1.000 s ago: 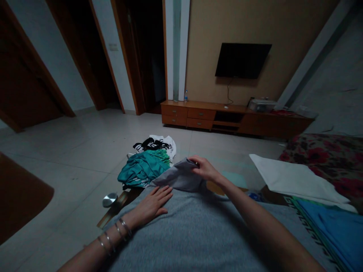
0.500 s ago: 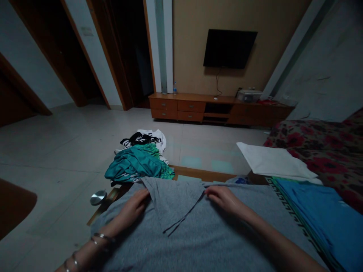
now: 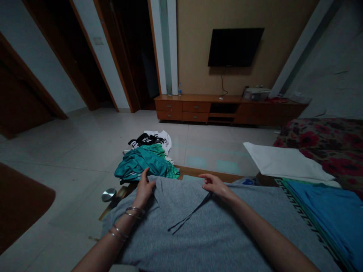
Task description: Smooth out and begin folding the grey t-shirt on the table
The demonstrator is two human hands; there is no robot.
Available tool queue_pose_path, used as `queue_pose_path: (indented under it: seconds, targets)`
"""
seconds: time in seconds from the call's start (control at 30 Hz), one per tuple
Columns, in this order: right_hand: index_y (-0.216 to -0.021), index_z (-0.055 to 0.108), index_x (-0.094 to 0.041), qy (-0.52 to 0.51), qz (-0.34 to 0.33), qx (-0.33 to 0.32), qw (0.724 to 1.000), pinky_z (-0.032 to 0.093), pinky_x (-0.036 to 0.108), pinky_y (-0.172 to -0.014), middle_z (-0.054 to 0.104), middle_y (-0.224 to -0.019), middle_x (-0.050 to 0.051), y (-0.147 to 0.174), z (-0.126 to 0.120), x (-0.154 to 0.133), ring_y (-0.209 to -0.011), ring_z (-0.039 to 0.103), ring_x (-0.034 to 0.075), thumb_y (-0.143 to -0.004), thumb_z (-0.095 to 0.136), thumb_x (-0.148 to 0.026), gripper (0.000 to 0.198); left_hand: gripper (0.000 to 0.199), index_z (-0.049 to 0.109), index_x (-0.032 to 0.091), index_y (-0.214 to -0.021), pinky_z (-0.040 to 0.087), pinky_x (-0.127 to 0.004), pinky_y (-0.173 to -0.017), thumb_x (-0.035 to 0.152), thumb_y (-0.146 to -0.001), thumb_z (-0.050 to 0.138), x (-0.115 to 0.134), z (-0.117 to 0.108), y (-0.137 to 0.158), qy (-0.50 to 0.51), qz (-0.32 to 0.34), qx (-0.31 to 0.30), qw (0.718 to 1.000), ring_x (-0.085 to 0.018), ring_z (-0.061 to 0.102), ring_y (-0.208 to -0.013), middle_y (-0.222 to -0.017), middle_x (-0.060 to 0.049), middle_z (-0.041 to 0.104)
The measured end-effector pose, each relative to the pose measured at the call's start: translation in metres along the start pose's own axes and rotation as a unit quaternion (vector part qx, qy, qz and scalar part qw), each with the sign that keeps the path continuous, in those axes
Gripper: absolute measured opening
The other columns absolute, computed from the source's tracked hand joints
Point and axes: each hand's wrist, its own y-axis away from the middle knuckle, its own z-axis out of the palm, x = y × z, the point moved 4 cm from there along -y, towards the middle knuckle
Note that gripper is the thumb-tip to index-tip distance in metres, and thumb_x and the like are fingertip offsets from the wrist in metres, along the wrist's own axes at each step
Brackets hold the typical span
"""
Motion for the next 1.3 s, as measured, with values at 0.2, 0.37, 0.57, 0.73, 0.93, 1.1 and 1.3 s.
queue_pose_path:
  seconds: [0.2,0.37,0.57,0.73,0.93,1.1,1.3]
  targets:
    - [-0.114,0.065,-0.016,-0.031,0.002,-0.029,0.999,0.043,0.028,-0.081,0.066,-0.104,0.006,0.013,-0.007,0.015,-0.089,0.059,0.016,-0.067,0.063,-0.024,0.048,0.062,0.061,0.011,-0.12,0.039,-0.023,-0.057,0.025,-0.06,0.056,-0.014,-0.01,-0.001,0.041,-0.024,-0.071,0.996,-0.013,0.052,-0.063,-0.087,-0.004,0.065]
    - [-0.099,0.07,-0.014,-0.021,0.01,-0.006,1.0,0.043,0.031,-0.083,0.069,-0.098,0.008,0.005,-0.005,0.013,-0.087,0.06,0.018,-0.075,0.06,-0.04,0.037,0.045,0.068,0.015,-0.111,0.041,-0.026,-0.062,0.038,-0.075,0.055,-0.009,-0.015,-0.003,-0.05,0.029,-0.059,0.997,-0.017,0.054,-0.068,-0.082,-0.005,0.065]
    - [-0.095,0.069,-0.014,-0.04,0.032,0.031,0.998,0.041,0.025,-0.063,0.064,-0.073,0.001,-0.004,0.002,0.012,-0.066,0.055,0.013,-0.067,0.065,-0.031,0.033,0.028,0.071,0.02,-0.093,0.042,-0.034,-0.082,0.018,-0.08,0.048,0.015,-0.013,-0.001,-0.323,0.307,-0.001,0.895,-0.024,0.049,-0.096,-0.1,-0.009,0.057]
    - [-0.112,0.066,-0.014,-0.055,0.044,0.058,0.996,0.04,0.024,-0.06,0.064,-0.07,0.0,0.0,0.003,0.013,-0.06,0.052,0.011,-0.064,0.058,-0.02,0.05,0.026,0.065,0.017,-0.08,0.04,-0.031,-0.078,0.018,-0.088,0.039,0.01,-0.018,-0.003,-0.307,0.38,-0.044,0.871,-0.02,0.048,-0.088,-0.09,-0.008,0.057]
    - [-0.106,0.07,-0.015,-0.048,0.018,0.074,0.996,0.047,0.033,-0.084,0.07,-0.103,0.008,0.004,0.002,0.016,-0.088,0.062,0.018,-0.065,0.059,-0.023,0.043,0.019,0.061,0.017,-0.079,0.037,-0.03,-0.074,0.018,-0.085,0.043,0.003,-0.022,-0.004,-0.378,0.388,-0.089,0.836,-0.02,0.045,-0.084,-0.084,-0.007,0.054]
    - [-0.113,0.065,-0.013,-0.017,0.021,0.085,0.996,0.047,0.035,-0.085,0.07,-0.095,0.008,0.008,-0.009,0.017,-0.086,0.062,0.018,-0.073,0.06,-0.028,0.043,0.017,0.057,0.017,-0.08,0.041,-0.03,-0.073,0.019,-0.084,0.041,0.004,-0.027,-0.001,-0.351,0.33,-0.094,0.871,-0.019,0.049,-0.083,-0.09,-0.007,0.054]
    - [-0.112,0.064,-0.017,0.25,-0.143,0.147,0.946,0.042,0.041,-0.092,0.062,-0.107,0.011,0.054,0.003,-0.028,-0.101,0.055,0.023,-0.085,0.054,-0.024,0.029,0.04,0.05,0.017,-0.115,0.049,-0.032,-0.073,0.036,-0.08,0.055,-0.016,-0.042,0.006,-0.191,0.121,-0.023,0.974,-0.021,0.061,-0.081,-0.092,-0.006,0.062]
